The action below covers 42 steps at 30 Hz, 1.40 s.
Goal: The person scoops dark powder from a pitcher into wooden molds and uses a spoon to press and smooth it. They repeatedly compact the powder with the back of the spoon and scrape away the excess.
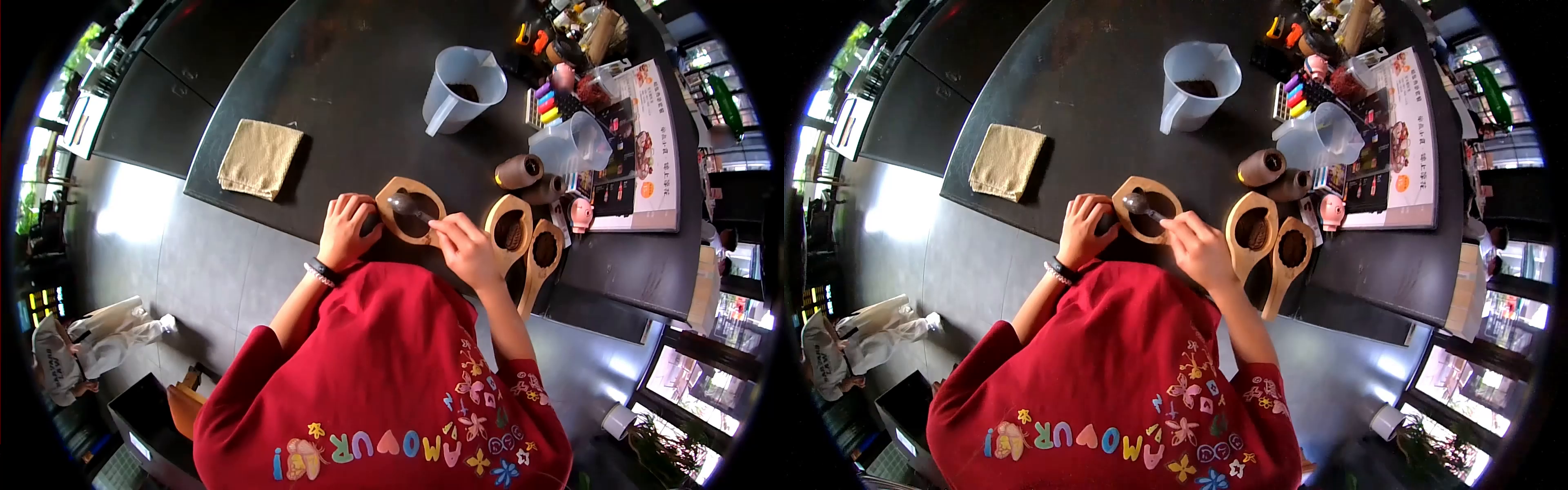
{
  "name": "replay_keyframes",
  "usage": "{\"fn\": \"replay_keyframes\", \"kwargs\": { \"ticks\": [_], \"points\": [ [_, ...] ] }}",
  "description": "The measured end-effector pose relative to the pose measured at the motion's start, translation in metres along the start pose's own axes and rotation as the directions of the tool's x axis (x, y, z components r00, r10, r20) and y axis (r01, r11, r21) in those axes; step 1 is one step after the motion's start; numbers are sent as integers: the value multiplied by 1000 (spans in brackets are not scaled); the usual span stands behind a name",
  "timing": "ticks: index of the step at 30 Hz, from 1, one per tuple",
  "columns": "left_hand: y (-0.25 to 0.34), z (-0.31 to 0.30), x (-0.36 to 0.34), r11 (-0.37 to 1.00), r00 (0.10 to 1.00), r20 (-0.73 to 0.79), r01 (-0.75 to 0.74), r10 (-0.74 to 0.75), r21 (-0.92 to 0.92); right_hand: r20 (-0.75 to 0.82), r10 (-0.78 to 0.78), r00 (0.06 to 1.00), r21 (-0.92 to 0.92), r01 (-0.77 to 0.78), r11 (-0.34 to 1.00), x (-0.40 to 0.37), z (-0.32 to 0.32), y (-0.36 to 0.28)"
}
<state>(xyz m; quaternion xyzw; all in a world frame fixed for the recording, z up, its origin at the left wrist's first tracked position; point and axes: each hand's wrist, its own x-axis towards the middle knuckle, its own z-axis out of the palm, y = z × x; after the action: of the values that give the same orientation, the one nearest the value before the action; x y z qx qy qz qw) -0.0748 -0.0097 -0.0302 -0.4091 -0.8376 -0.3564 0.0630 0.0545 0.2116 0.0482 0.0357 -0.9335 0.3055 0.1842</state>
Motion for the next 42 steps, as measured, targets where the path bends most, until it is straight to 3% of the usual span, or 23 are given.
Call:
{"fn": "replay_keyframes", "kwargs": {
  "ticks": [6, 10, 15, 19, 31, 35, 37, 42],
  "points": [
    [-1, 0, -1, 1000, 1000, 0, 1, -1, -1, 48, -30, 998, -4, 30, 1000, -2, 6, 4],
    [1, -1, 0, 1000, 1000, 1, 2, -2, -15, 75, 30, 997, -15, -29, 999, -15, -9, 2],
    [7, -11, 5, 999, 1000, 13, -15, 16, -35, 6, -49, 999, -20, 49, 999, -5, 6, -2],
    [7, -13, 2, 1000, 999, 39, -7, 8, -9, 39, -94, 995, -67, 96, 993, -5, 10, 0],
    [10, -16, 3, 1000, 999, 38, -17, 17, -18, -136, 88, 987, -40, -95, 995, -18, -3, 7],
    [3, -6, 1, 999, 1000, 14, -7, 8, -44, -233, 5, 972, -82, -24, 996, -4, 6, 15],
    [6, -6, 1, 999, 1000, -11, -7, 7, -36, -191, 76, 979, -71, -91, 993, -3, 7, 13],
    [3, -2, 0, 1000, 1000, -13, -9, 9, -28, -158, 76, 984, -15, -80, 997, -3, 14, 12]
  ]
}}
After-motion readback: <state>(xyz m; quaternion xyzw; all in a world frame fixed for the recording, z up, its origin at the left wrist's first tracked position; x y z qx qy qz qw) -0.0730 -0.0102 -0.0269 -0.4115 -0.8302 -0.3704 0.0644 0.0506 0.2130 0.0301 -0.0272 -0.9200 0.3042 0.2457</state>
